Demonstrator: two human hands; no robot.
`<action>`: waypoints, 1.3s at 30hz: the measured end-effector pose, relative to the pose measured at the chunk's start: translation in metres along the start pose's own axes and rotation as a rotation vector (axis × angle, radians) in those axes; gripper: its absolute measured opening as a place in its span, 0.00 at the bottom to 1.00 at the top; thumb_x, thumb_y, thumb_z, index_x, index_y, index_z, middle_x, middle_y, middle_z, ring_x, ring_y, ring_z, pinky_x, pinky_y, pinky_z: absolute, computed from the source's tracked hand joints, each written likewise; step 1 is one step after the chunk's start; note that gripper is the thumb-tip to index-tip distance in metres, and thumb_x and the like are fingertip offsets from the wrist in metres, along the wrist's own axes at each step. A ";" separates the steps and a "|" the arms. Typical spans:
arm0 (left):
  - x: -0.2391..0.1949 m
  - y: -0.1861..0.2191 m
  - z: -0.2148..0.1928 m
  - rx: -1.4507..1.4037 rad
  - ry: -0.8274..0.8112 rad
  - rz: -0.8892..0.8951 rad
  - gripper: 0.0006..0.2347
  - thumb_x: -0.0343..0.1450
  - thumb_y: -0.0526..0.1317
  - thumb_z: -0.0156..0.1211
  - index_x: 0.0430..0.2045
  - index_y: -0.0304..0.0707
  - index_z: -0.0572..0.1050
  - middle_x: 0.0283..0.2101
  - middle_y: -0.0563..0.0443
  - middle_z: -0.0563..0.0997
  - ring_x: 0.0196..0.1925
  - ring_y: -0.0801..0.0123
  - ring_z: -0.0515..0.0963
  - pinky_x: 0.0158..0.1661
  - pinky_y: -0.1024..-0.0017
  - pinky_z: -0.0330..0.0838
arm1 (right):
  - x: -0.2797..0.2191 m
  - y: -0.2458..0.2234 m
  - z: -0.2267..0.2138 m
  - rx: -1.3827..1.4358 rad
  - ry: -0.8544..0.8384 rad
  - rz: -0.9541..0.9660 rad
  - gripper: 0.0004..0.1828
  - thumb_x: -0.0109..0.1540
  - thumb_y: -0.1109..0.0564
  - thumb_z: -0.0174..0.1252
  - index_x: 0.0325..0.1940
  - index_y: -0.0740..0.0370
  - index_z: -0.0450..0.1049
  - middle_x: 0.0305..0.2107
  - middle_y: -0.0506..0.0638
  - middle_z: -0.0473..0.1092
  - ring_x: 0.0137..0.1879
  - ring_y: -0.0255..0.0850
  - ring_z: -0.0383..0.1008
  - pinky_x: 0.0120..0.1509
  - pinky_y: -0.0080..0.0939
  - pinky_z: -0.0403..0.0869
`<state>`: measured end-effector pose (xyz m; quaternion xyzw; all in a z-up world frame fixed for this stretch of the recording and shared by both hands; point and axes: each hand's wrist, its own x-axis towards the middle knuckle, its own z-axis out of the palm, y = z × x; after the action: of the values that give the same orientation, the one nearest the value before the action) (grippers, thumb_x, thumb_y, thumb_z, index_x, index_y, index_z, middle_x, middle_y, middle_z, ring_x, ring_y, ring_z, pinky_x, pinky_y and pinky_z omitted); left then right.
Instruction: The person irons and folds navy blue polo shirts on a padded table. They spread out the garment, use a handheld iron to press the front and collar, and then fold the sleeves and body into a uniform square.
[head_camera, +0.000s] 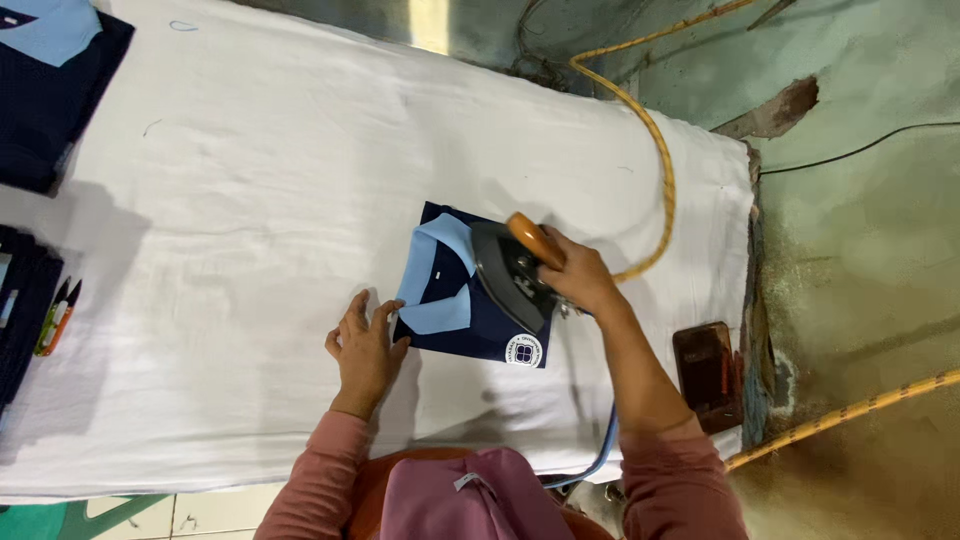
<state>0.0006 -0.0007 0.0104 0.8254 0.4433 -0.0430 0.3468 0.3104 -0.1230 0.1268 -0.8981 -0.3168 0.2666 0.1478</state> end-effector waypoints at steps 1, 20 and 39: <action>0.001 0.001 0.000 0.000 -0.001 0.000 0.27 0.68 0.44 0.70 0.60 0.66 0.65 0.73 0.48 0.52 0.74 0.52 0.57 0.64 0.40 0.47 | 0.012 -0.012 0.008 0.000 0.000 0.001 0.41 0.56 0.49 0.61 0.74 0.55 0.66 0.53 0.68 0.75 0.60 0.65 0.75 0.63 0.60 0.74; 0.003 -0.001 0.003 0.018 -0.018 -0.019 0.28 0.67 0.45 0.70 0.61 0.69 0.65 0.74 0.49 0.51 0.74 0.52 0.55 0.64 0.42 0.44 | 0.068 -0.063 0.041 -0.130 -0.168 -0.222 0.23 0.60 0.52 0.58 0.56 0.63 0.77 0.39 0.64 0.78 0.45 0.60 0.80 0.48 0.58 0.78; 0.006 -0.007 0.013 0.056 0.045 0.016 0.29 0.65 0.46 0.72 0.61 0.68 0.66 0.72 0.47 0.54 0.72 0.47 0.59 0.63 0.39 0.49 | -0.042 0.062 0.012 -0.240 -0.068 -0.056 0.25 0.59 0.53 0.62 0.61 0.56 0.76 0.37 0.64 0.79 0.45 0.61 0.81 0.47 0.60 0.79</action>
<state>0.0023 -0.0018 -0.0050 0.8390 0.4431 -0.0343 0.3138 0.3061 -0.1957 0.1060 -0.8907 -0.3762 0.2528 0.0356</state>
